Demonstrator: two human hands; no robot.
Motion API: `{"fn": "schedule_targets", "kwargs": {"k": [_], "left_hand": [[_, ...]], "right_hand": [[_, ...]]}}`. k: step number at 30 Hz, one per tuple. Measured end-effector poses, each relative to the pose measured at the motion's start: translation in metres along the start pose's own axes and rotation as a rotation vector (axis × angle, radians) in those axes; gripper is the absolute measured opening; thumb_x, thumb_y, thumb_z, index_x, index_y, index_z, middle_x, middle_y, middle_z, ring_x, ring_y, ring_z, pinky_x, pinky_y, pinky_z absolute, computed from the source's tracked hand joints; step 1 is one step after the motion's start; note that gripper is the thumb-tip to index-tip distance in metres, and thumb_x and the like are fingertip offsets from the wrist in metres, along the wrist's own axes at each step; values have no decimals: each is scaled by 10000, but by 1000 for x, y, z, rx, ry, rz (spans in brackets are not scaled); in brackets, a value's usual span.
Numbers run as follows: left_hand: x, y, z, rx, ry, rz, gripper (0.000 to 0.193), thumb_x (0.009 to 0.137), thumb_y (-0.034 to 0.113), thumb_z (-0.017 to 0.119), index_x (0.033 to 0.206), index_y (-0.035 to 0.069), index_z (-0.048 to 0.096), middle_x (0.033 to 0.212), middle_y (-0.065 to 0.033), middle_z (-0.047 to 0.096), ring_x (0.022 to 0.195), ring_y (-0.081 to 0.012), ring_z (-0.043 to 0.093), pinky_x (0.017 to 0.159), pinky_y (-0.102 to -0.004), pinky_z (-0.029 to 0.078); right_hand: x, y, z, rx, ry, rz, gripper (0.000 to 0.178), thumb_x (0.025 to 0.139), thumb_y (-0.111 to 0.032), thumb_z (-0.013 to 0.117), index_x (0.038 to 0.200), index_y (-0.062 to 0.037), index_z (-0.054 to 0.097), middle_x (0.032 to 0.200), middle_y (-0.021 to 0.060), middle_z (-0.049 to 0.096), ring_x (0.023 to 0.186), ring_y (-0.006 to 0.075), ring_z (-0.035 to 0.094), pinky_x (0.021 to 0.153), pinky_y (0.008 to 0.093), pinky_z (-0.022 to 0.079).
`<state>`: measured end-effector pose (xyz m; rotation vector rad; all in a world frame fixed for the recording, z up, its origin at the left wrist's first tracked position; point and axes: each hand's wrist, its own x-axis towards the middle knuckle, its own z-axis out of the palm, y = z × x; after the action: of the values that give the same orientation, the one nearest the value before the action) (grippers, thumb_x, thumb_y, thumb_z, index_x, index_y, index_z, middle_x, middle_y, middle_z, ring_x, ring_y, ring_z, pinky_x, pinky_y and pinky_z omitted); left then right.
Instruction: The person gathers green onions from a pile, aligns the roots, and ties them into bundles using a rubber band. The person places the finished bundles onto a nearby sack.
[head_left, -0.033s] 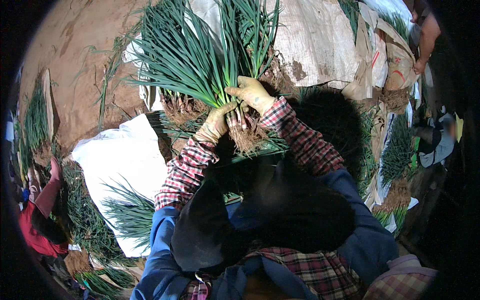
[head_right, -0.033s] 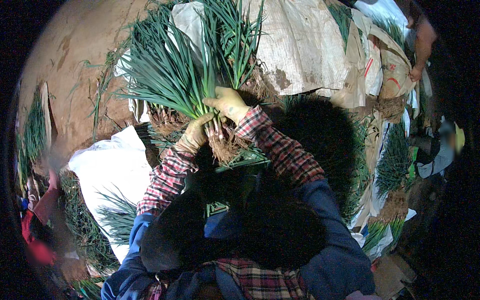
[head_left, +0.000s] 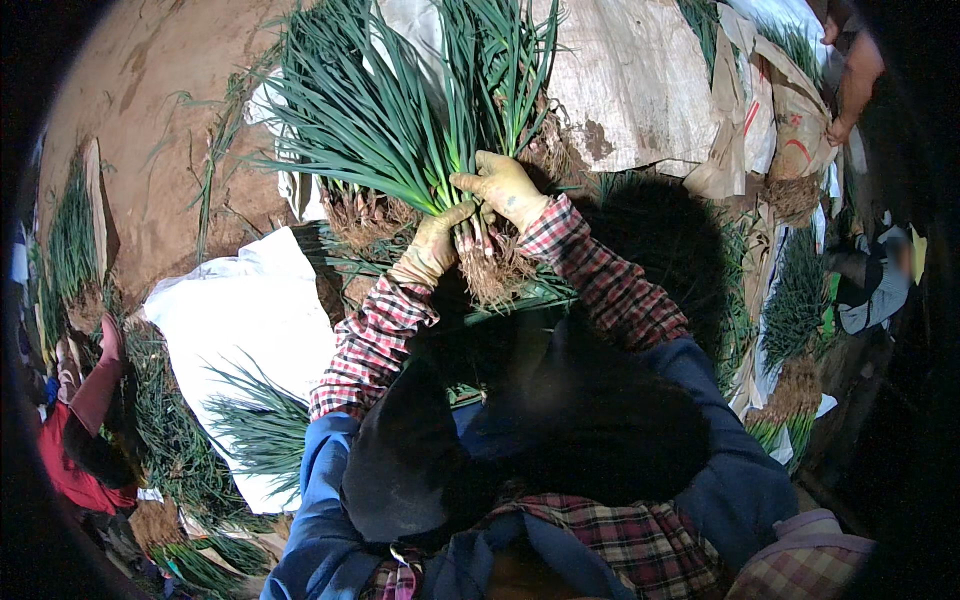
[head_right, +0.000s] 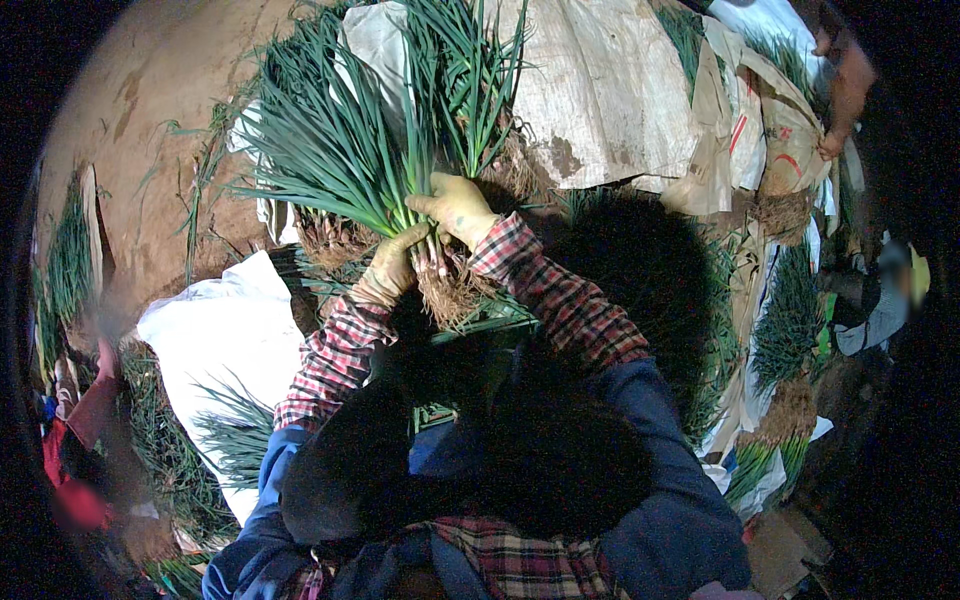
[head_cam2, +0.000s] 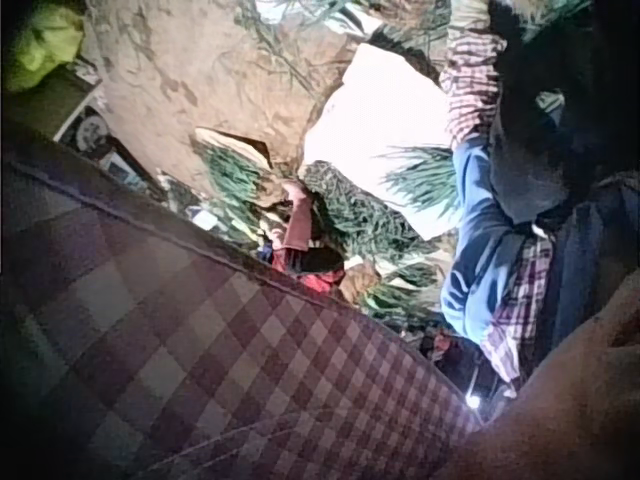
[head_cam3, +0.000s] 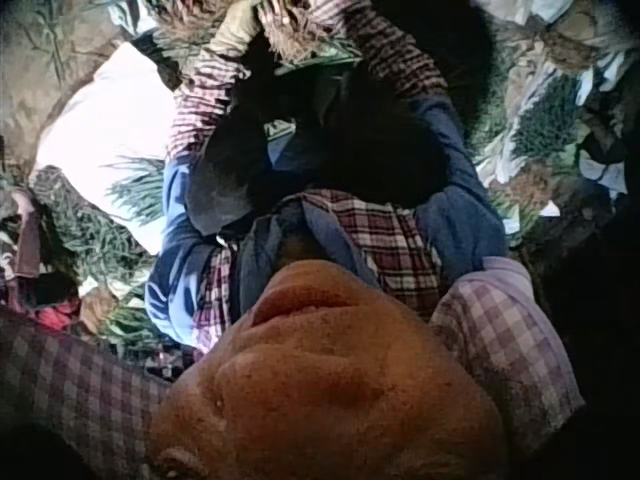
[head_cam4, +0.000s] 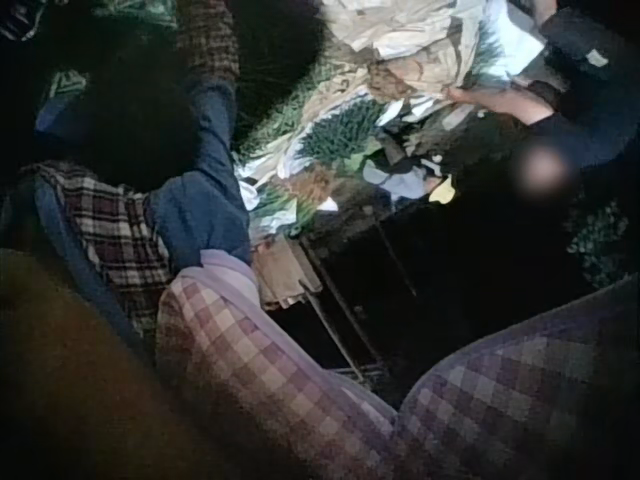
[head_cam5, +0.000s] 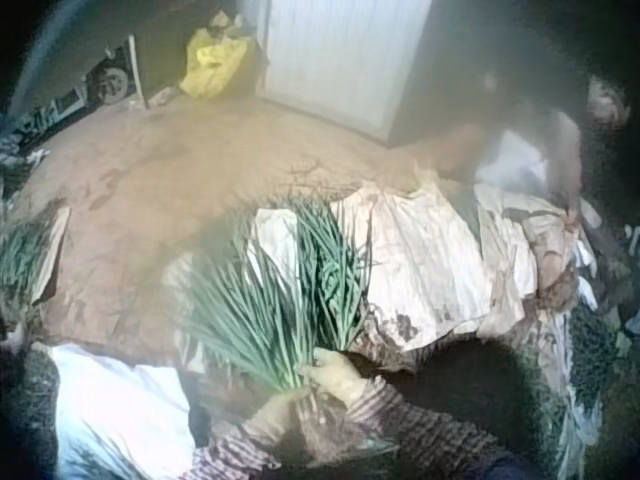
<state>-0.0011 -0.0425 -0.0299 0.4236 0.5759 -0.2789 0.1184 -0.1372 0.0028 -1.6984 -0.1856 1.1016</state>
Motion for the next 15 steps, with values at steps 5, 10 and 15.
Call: {"fn": "schedule_targets", "kwargs": {"k": [5,10,15], "left_hand": [[12,-12,-2,117,142,294,292,802,172,635,1026,5,551,797,-54,596,652,-167,565,582,-259,494],[12,-11,-13,-23,193,120,128,804,63,633,901,-9,593,765,-102,634,595,-195,607,505,-295,522],[3,-6,-7,191,158,223,343,802,170,654,1066,-8,525,986,-123,609,794,-206,608,654,-301,535]], "right_hand": [[-17,46,14,-217,379,-330,183,823,-170,659,900,-9,616,705,43,625,633,137,576,597,258,469],[-29,-12,9,473,442,-749,87,858,-149,613,836,-65,607,644,6,570,488,68,491,415,178,385],[-9,-13,4,-127,6,-353,153,826,-105,627,968,-49,615,925,43,625,803,159,594,733,258,492]]}}
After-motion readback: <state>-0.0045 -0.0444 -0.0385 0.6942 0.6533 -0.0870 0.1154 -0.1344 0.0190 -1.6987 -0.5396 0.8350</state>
